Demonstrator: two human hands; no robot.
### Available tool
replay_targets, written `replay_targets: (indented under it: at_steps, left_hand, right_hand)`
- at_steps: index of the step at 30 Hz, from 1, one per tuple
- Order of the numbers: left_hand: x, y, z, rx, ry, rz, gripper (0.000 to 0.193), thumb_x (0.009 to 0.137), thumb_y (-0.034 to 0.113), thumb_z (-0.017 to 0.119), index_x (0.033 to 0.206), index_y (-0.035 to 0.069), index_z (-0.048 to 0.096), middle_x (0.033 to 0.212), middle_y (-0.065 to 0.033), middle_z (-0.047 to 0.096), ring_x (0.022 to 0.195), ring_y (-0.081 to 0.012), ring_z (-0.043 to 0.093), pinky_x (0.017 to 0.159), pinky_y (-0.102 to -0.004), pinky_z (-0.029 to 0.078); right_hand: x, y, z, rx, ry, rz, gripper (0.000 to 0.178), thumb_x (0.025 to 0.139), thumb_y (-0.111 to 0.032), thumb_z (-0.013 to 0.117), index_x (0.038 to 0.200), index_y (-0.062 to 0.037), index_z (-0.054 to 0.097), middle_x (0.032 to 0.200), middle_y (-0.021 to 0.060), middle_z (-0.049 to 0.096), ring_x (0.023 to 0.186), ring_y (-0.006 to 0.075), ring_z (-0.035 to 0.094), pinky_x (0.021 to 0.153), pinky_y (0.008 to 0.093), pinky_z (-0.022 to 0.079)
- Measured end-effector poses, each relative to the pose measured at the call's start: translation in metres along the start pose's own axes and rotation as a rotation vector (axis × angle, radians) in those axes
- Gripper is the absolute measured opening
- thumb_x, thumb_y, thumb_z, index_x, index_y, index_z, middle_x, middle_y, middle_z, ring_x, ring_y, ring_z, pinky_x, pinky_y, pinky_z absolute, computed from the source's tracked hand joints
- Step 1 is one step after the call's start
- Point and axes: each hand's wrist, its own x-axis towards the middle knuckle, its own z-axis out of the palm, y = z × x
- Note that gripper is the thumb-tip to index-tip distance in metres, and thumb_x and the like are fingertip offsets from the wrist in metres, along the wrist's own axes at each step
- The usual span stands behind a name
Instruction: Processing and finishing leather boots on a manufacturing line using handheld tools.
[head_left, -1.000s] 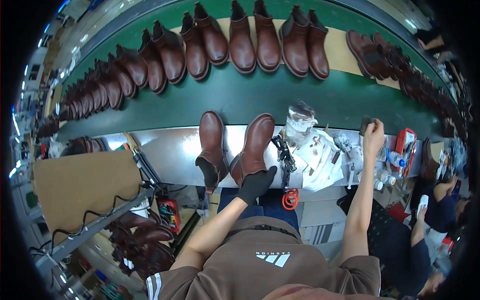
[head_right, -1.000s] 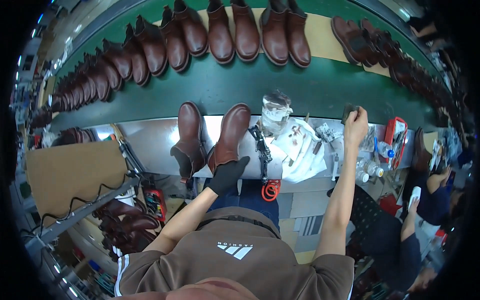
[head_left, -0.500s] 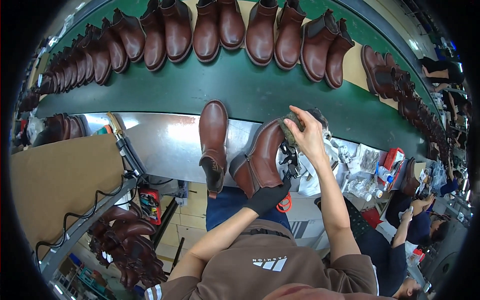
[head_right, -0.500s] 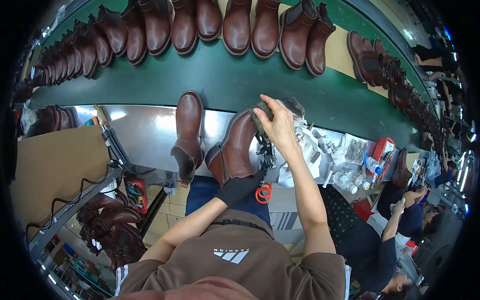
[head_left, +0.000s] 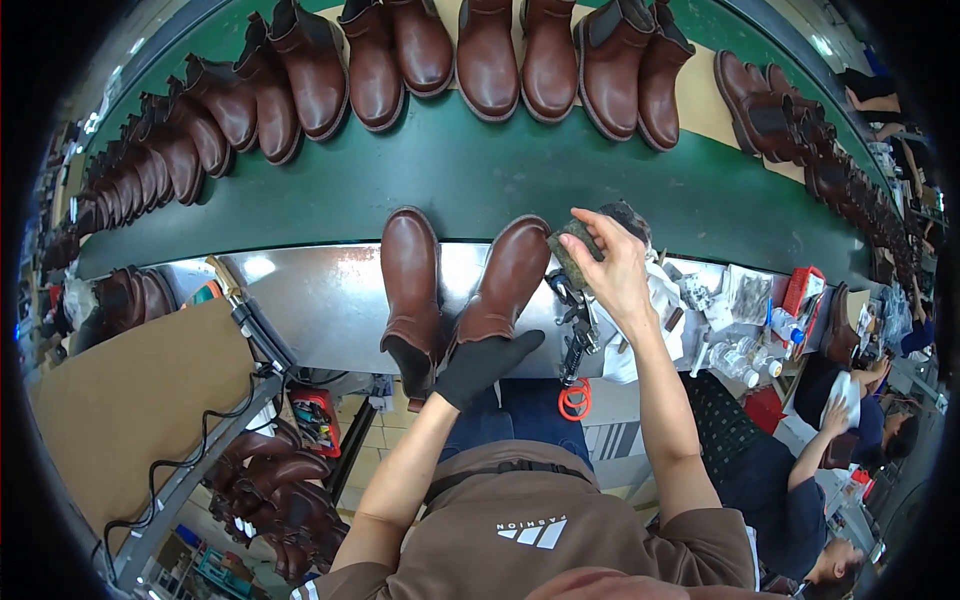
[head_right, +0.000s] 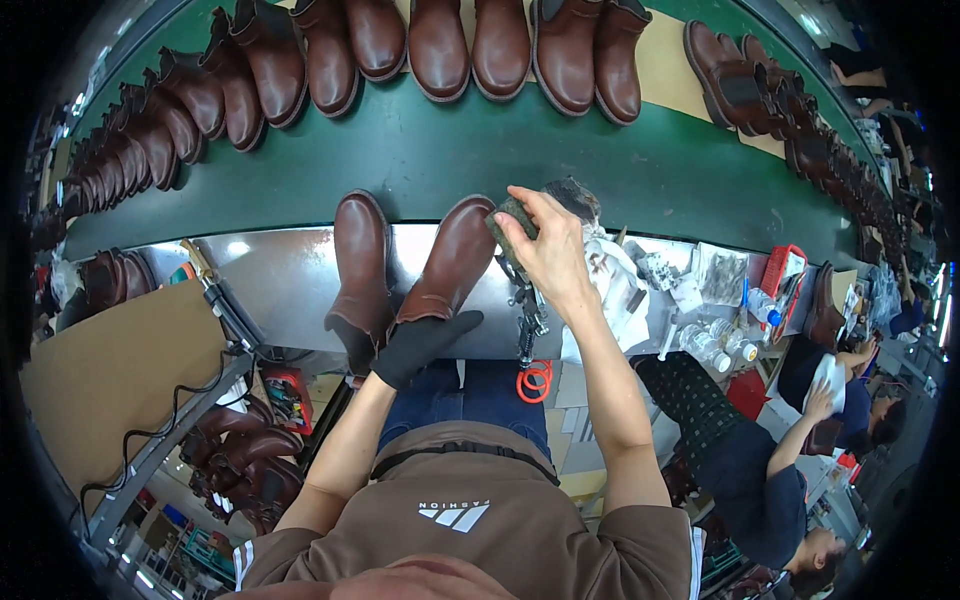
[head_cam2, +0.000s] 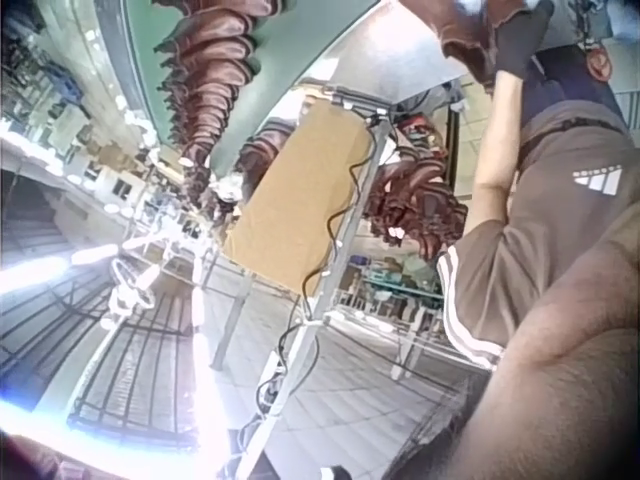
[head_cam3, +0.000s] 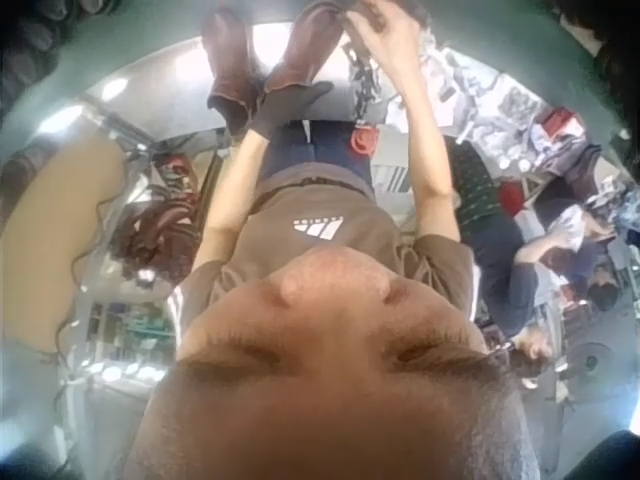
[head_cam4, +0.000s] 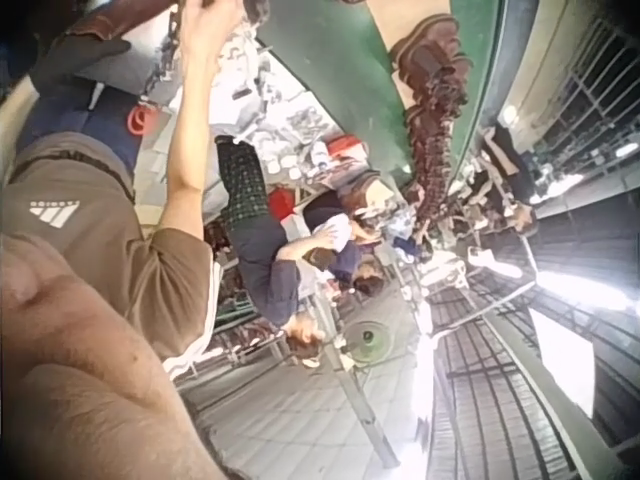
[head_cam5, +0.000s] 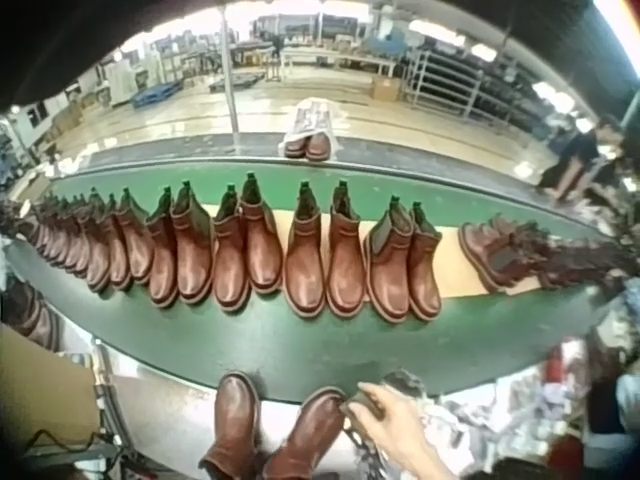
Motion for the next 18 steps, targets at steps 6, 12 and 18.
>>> replay_targets:
  at_steps: [6,12,18]
  left_hand:
    - [0.004,0.0,-0.004,0.076,0.014,0.062,0.063,0.074,0.021,0.072,0.127,0.001,0.044,0.122,-0.013,0.051,0.112,-0.0226,0.049,0.095,-0.0329,0.038]
    - [0.004,0.0,0.003,0.053,0.058,0.069,0.074,0.075,0.019,0.07,0.136,0.001,0.032,0.132,-0.0135,0.044,0.122,-0.0233,0.041,0.101,-0.0331,0.033]
    - [0.014,0.004,0.003,0.069,0.104,0.308,0.083,0.074,0.016,0.068,0.141,0.002,0.021,0.138,-0.0136,0.037,0.129,-0.0226,0.034,0.106,-0.0325,0.027]
  right_hand:
    - [0.001,0.009,0.006,0.031,-0.03,0.002,0.033,0.077,-0.014,0.071,0.106,-0.0001,0.063,0.083,0.0121,0.064,0.066,0.0172,0.056,0.063,0.0276,0.047]
    - [0.024,0.009,0.043,0.019,-0.175,-0.073,0.034,0.077,-0.016,0.07,0.105,0.0013,0.063,0.088,0.0143,0.063,0.071,0.0224,0.061,0.066,0.0303,0.048]
    - [0.051,0.002,0.077,-0.17,-0.368,-0.151,0.029,0.076,-0.014,0.065,0.1,0.0031,0.064,0.094,0.0196,0.063,0.085,0.0375,0.061,0.076,0.0398,0.049]
